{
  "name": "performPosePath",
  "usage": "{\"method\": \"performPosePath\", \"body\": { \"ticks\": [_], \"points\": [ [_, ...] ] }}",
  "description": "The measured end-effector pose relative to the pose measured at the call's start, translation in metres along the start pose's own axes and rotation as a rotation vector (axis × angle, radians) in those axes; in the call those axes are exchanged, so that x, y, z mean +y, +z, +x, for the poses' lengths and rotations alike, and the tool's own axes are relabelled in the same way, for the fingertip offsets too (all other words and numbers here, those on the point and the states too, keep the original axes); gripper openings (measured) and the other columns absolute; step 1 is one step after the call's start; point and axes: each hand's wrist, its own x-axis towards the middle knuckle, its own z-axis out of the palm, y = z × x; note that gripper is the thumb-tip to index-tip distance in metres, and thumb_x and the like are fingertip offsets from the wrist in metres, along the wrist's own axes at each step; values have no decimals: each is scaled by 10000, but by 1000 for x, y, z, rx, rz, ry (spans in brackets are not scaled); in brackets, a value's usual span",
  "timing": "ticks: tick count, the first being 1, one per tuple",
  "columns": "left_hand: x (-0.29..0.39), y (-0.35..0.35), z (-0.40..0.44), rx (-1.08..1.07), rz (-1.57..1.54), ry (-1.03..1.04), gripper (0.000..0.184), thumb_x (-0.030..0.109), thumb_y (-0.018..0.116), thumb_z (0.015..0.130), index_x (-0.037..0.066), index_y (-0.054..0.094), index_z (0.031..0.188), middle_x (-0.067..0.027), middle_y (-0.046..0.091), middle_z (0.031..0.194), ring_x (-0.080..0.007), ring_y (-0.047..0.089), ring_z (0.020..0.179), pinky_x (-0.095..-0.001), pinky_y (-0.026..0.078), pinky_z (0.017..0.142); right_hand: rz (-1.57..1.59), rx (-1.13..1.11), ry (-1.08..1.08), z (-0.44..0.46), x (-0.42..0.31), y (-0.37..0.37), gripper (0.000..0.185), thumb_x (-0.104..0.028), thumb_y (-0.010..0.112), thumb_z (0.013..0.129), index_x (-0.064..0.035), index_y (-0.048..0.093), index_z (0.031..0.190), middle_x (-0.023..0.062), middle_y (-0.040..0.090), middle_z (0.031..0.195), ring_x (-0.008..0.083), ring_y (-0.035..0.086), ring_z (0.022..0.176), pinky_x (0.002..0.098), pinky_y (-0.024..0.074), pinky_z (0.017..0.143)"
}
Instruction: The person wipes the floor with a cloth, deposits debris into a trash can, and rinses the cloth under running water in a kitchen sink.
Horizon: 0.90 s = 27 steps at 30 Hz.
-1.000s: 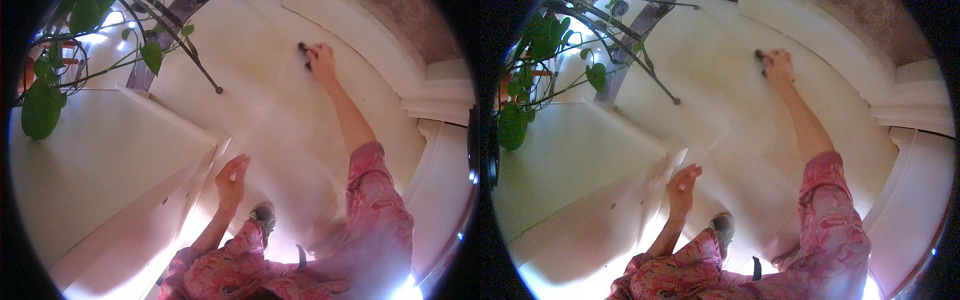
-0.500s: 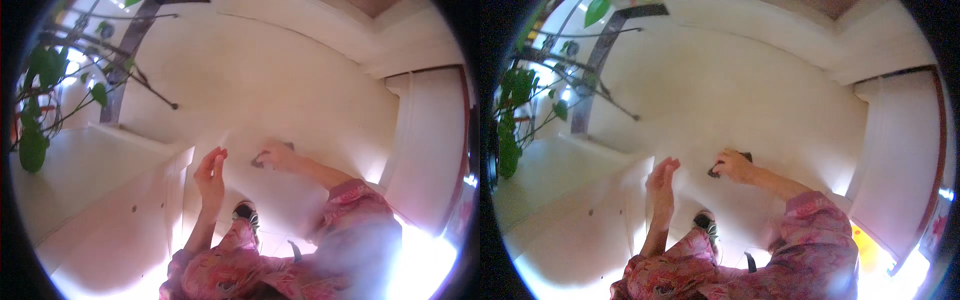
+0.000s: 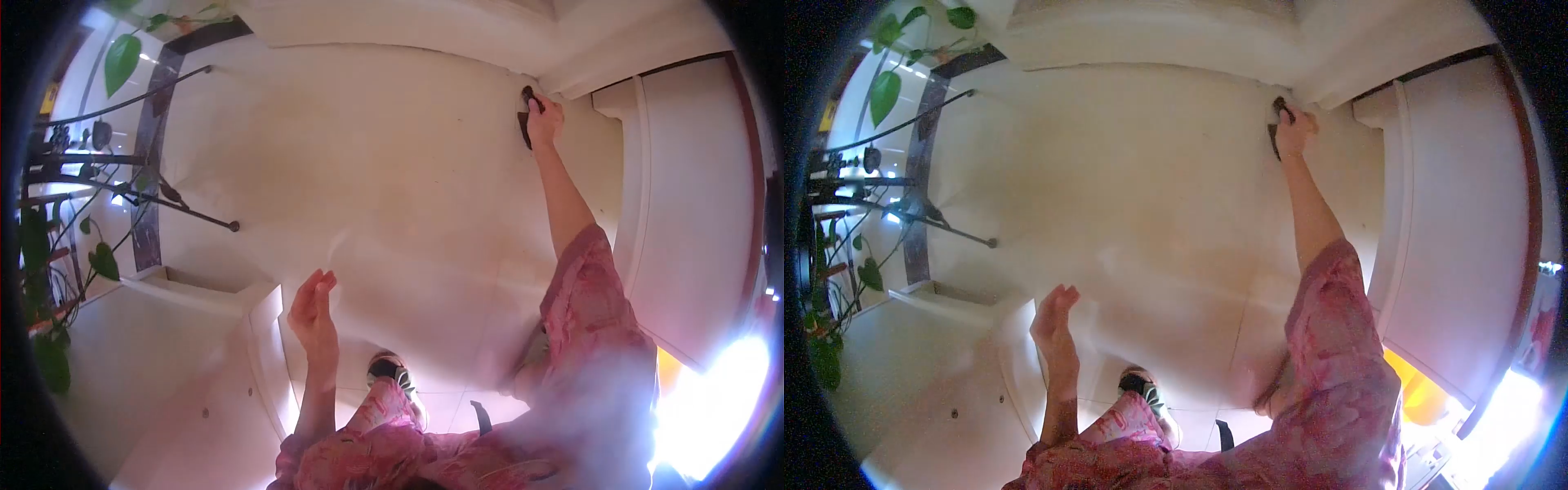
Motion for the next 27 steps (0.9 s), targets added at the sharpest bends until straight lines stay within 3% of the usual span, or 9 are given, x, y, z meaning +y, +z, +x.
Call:
{"method": "performPosePath", "body": {
  "ticks": [4,7,9,11,12,17,19,23,27],
  "points": [
    [-4,-3,4,39,57,-34,311,185,555,920,-57,571,1114,-149,654,984,-202,618,949,-293,459,874,-63,-187,-448,-52,-64,0,145,-155,551,814,-104,647,909,133,579,932,323,520,915,438,391,837],
    [-5,11,11,31,-3,-50,328,199,556,920,-59,564,1123,-155,651,992,-209,618,955,-294,455,877,-163,-620,-590,-151,-122,-24,152,-129,524,811,-141,644,903,113,587,936,306,525,932,431,426,820],
    [4,21,14,2,-3,-28,334,203,557,919,-60,563,1125,-157,649,997,-210,618,955,-299,455,882,14,-1091,-280,-191,-166,-70,189,-141,568,785,-197,650,945,86,581,1015,297,514,1002,434,418,869],
    [10,22,11,-21,1,-4,339,207,558,919,-61,561,1127,-159,647,1002,-211,618,955,-303,454,886,290,-950,-754,-235,-137,-80,210,-44,614,680,-133,633,869,90,574,979,303,542,938,427,425,833],
    [11,20,10,-5,10,-7,339,210,558,918,-58,562,1124,-158,646,1003,-212,617,954,-309,453,891,291,-941,-750,-237,-133,-89,210,-44,614,680,-133,633,869,90,574,979,303,542,938,427,425,833],
    [4,12,5,7,-5,-15,329,215,566,914,-43,568,1118,-152,643,1009,-219,612,959,-323,450,904,516,-428,-406,-158,-59,-94,154,-107,668,709,-99,669,863,100,594,864,280,560,854,382,465,726],
    [3,15,4,-4,30,-39,331,214,566,914,-45,565,1120,-153,642,1014,-221,611,958,-324,450,903,285,-371,-131,-90,-17,-109,154,-49,660,764,-47,669,918,90,580,877,208,568,849,304,466,734],
    [1,20,8,-61,99,-42,407,251,531,917,-87,535,1143,-178,625,1052,-230,599,994,-340,455,917,-32,-13,-30,4,101,-105,189,-70,663,759,-68,677,947,118,605,935,255,577,907,335,456,820],
    [-3,17,15,-56,117,-50,404,247,536,914,-88,535,1141,-177,625,1053,-233,598,1000,-343,455,920,-167,-39,-30,-10,77,-78,182,-122,635,769,-74,671,940,124,608,911,276,571,892,375,435,821]
  ]
}}
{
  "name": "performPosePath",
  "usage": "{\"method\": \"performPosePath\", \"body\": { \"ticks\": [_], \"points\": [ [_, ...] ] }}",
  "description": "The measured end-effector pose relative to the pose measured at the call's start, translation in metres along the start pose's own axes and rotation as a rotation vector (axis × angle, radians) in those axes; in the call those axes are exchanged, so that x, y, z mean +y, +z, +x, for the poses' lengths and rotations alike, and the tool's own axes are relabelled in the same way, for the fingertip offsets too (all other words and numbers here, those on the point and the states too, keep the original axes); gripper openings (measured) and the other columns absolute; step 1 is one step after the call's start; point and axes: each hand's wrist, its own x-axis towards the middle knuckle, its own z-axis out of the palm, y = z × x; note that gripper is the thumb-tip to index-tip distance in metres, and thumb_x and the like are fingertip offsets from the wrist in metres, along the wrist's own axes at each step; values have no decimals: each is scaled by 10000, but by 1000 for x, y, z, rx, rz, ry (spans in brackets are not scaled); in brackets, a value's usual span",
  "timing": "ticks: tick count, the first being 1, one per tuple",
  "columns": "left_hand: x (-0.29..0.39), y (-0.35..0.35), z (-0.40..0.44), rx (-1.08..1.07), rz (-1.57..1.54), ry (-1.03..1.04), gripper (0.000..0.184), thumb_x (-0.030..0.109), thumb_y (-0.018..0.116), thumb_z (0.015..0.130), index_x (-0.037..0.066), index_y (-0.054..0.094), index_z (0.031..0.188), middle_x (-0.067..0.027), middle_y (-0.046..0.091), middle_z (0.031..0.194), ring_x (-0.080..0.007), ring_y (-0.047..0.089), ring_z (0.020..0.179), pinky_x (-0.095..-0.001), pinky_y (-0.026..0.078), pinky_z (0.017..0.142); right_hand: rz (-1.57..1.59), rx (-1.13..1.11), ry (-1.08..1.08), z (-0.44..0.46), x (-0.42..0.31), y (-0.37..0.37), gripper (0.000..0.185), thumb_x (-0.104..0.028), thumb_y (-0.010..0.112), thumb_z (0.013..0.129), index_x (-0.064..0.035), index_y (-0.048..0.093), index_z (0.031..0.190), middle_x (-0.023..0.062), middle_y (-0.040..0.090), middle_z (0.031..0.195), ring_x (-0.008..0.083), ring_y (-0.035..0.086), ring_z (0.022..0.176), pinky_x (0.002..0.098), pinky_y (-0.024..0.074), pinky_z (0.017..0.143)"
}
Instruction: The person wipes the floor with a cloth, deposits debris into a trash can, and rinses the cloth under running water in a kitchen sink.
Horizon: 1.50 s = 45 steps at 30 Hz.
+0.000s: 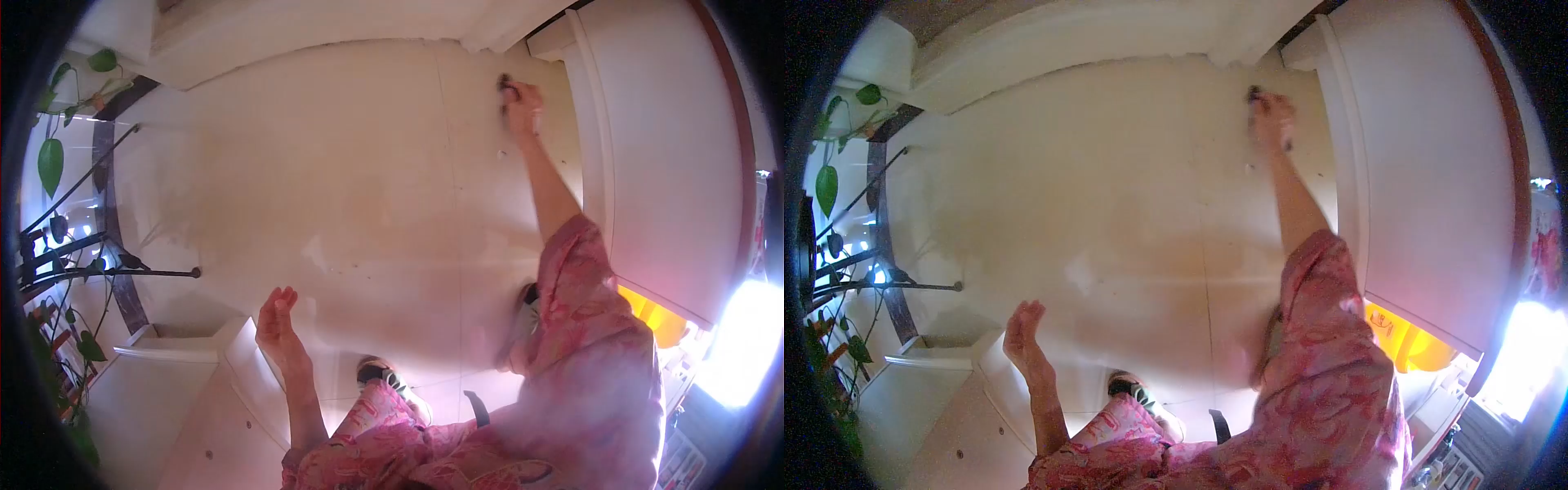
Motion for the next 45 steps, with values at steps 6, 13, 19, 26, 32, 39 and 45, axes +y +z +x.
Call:
{"method": "performPosePath", "body": {
  "ticks": [6,13,19,26,32,39,45],
  "points": [
    [5,22,6,23,-162,4,360,229,549,924,-61,549,1138,-169,637,1018,-243,612,971,-331,451,911,14,-677,-601,-175,-169,-33,185,-76,651,702,-117,604,875,103,572,945,283,547,929,423,419,850],
    [-22,3,21,95,4,46,347,300,471,958,-24,593,939,-79,630,804,-158,579,717,-273,458,641,621,-483,-205,-150,-127,-21,171,-93,672,743,-49,671,908,90,565,937,235,571,851,330,473,765],
    [-97,-17,59,144,194,91,419,299,426,974,58,452,632,19,448,564,-83,391,506,-241,288,447,86,119,204,16,-6,0,204,-160,646,795,-72,673,978,137,590,974,253,578,864,360,461,796],
    [-99,-16,60,140,178,205,430,263,420,971,62,406,591,24,376,529,-81,361,496,-243,280,439,-64,-107,-301,3,-83,55,122,-141,573,801,-103,669,865,107,598,871,296,534,902,410,428,799],
    [-96,-11,56,195,-10,111,452,313,415,976,78,391,591,33,366,540,-69,346,508,-235,273,443,350,-586,-660,-106,-198,2,158,-125,575,772,-139,641,915,80,592,923,262,506,981,385,412,889],
    [-98,-17,59,76,-39,133,438,324,417,978,86,397,611,36,365,538,-70,345,500,-229,262,446,289,-50,24,-7,-92,5,186,-151,581,798,-56,652,941,131,577,922,317,513,926,410,406,809],
    [-99,-12,59,117,-85,97,434,321,429,976,89,411,610,33,385,549,-64,354,503,-217,275,451,-201,-93,-33,27,-63,19,200,-173,572,793,-90,651,956,128,571,977,309,521,932,434,422,823]
  ]
}}
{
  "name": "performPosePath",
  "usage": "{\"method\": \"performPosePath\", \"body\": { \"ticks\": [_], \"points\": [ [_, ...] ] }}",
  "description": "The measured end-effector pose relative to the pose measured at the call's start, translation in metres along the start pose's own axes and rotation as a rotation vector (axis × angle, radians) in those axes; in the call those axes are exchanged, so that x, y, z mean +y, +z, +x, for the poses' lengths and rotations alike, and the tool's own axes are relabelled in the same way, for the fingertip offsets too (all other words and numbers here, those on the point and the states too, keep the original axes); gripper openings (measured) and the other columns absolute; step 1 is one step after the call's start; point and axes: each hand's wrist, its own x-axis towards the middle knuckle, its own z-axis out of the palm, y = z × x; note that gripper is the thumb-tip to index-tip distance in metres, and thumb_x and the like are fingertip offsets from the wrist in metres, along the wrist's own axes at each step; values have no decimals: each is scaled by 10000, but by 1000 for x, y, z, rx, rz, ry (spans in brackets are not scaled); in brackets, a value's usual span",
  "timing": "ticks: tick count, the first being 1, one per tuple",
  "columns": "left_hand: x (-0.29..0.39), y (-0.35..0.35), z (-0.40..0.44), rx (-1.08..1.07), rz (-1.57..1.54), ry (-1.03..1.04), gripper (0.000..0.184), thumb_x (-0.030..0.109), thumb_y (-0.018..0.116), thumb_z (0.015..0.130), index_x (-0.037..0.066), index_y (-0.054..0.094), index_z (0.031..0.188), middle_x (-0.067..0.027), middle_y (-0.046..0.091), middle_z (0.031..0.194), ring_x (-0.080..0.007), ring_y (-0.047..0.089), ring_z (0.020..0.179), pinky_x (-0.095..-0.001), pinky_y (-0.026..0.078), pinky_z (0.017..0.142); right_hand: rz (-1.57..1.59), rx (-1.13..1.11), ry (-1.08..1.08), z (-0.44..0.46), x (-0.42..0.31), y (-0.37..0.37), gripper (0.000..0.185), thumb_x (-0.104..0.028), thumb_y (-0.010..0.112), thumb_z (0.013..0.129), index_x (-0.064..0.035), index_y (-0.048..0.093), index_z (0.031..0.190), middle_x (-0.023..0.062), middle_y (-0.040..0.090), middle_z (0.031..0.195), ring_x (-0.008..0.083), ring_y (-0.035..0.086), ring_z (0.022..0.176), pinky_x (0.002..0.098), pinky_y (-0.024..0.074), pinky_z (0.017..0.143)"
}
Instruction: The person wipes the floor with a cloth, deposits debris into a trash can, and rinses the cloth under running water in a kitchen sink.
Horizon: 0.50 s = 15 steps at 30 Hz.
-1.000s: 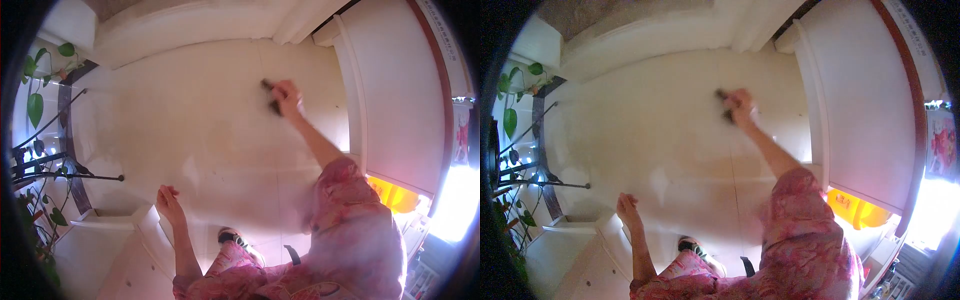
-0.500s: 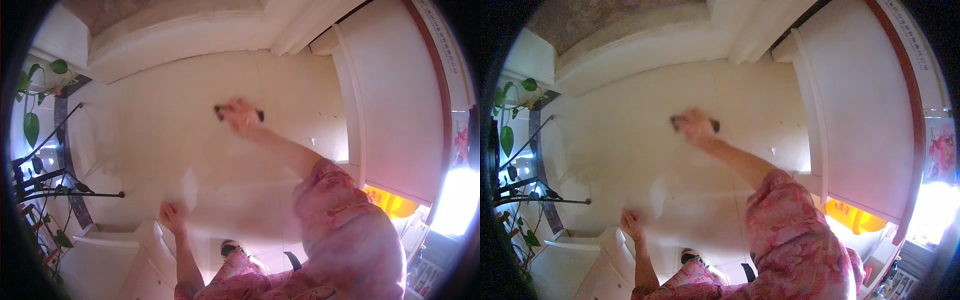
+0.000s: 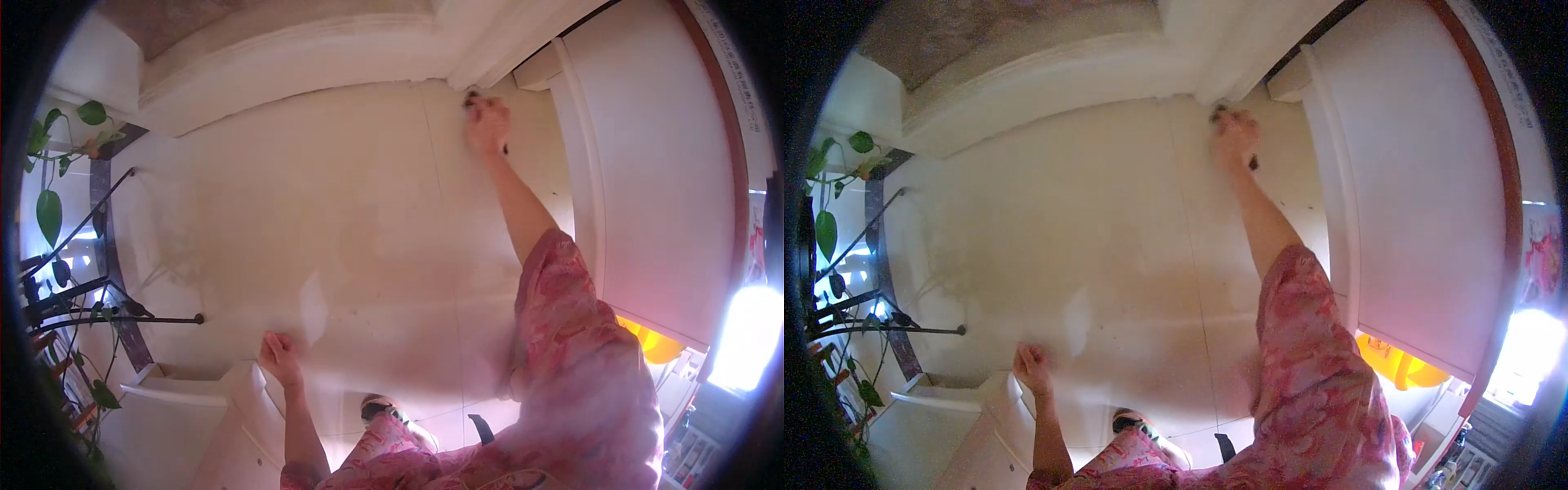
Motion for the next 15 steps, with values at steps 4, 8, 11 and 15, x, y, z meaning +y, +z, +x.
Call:
{"method": "performPosePath", "body": {
  "ticks": [4,8,11,15],
  "points": [
    [-3,0,1,43,12,-46,421,321,444,970,94,412,618,38,389,564,-55,355,510,-210,292,448,267,-92,-358,-46,-43,-7,173,-155,569,780,-87,641,922,132,556,957,310,518,921,438,427,827],
    [-2,-3,1,-22,-36,-48,399,319,457,965,99,409,634,41,392,580,-53,361,518,-211,290,440,121,-169,-256,-21,-23,-21,199,-96,581,756,-84,640,946,122,542,911,312,514,900,419,447,788],
    [-7,-8,2,3,2,-84,384,313,471,957,104,406,642,40,392,584,-57,362,517,-209,294,447,-39,-109,-140,-14,-19,-13,215,-69,585,757,-77,642,964,118,533,882,312,515,875,410,451,767],
    [-6,-5,3,6,63,-28,375,315,491,947,107,405,647,39,390,586,-60,366,518,-213,295,455,35,-176,-303,-46,-11,-25,165,-93,605,733,-67,628,894,138,536,935,318,520,927,424,471,726]
  ]
}}
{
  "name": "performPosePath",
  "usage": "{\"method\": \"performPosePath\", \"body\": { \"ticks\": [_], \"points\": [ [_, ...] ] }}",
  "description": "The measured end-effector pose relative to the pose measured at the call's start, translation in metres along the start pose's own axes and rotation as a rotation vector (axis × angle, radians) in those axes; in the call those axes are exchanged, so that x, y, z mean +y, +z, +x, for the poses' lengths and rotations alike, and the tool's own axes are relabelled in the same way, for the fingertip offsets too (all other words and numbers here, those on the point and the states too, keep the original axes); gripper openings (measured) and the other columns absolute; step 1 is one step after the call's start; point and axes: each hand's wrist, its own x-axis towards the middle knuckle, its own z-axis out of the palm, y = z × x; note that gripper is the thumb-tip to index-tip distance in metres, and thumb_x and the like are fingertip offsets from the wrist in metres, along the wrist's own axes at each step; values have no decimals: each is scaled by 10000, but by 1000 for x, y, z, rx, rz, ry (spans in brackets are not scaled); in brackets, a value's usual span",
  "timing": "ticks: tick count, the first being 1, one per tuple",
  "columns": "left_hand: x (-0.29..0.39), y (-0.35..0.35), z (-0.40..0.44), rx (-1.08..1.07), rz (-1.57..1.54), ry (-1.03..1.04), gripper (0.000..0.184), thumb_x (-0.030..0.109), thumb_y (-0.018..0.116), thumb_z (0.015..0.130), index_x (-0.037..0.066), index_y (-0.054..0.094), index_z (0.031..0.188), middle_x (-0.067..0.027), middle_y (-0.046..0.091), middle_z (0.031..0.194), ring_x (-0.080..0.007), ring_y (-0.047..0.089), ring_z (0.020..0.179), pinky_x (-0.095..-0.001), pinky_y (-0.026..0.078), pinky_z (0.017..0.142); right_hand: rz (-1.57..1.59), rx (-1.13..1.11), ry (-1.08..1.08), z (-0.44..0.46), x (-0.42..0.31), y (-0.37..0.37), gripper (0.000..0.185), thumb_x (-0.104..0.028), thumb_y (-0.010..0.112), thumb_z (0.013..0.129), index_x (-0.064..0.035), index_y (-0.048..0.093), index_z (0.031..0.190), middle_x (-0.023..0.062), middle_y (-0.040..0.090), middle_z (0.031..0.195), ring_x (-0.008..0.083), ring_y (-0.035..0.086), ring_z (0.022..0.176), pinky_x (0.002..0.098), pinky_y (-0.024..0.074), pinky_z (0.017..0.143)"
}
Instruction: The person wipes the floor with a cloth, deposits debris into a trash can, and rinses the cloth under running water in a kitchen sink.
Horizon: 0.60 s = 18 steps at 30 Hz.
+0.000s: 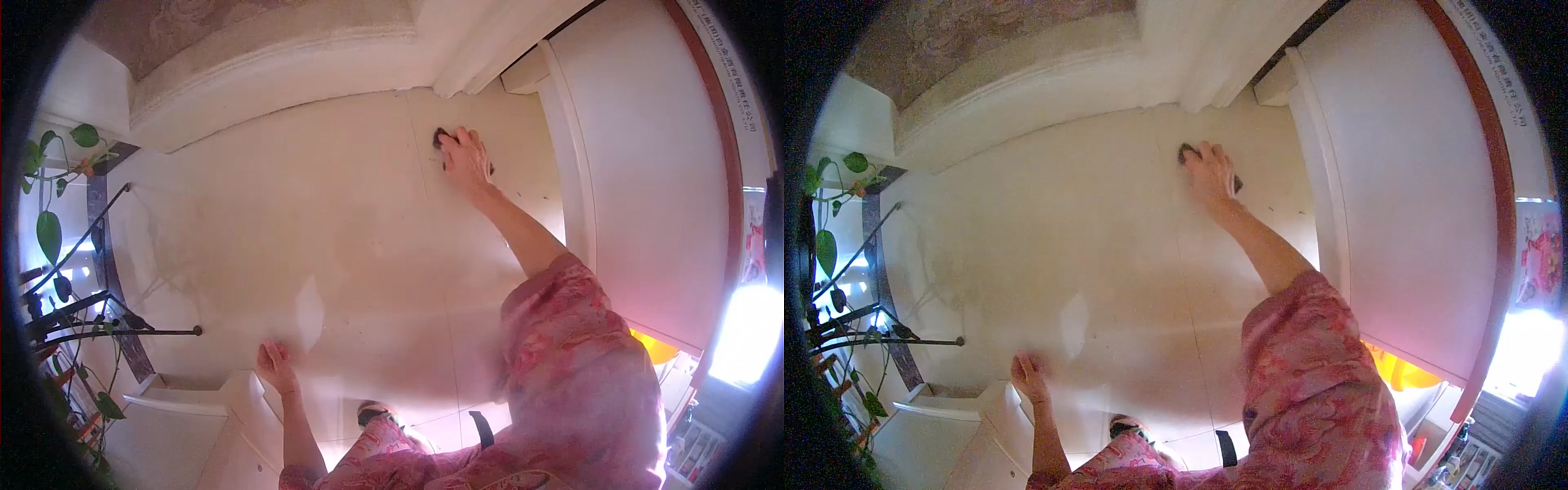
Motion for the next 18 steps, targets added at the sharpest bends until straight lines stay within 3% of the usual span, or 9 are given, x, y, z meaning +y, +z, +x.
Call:
{"method": "performPosePath", "body": {
  "ticks": [3,6,9,16,18],
  "points": [
    [-4,-2,1,-25,8,26,352,315,514,942,143,401,656,50,367,588,-52,338,520,-215,279,445,-78,-2,152,25,29,-4,182,-99,600,752,-78,636,930,127,534,959,316,526,923,425,476,732],
    [-7,-11,-1,-61,43,10,329,300,519,941,140,407,675,50,379,607,-51,347,534,-218,282,448,-95,117,129,44,38,2,227,-57,569,774,-97,662,977,110,548,913,309,524,864,423,463,739],
    [-11,-3,1,-41,-11,11,304,296,528,935,136,417,702,50,396,635,-49,356,553,-218,284,452,-58,-9,93,16,27,-10,205,-78,577,791,-85,668,974,106,550,909,305,525,851,426,467,731],
    [2,-2,-5,-41,-74,-14,323,304,539,927,135,402,688,57,380,621,-38,349,551,-201,271,448,-105,75,197,37,30,-3,185,-84,579,799,-92,680,953,100,549,927,311,526,856,438,468,743],
    [7,5,-5,-54,-67,38,353,301,536,931,137,386,657,64,365,598,-28,345,543,-190,262,445,-99,-98,228,20,29,-5,212,-111,612,754,-93,651,962,127,523,1036,311,513,982,452,459,818]
  ]
}}
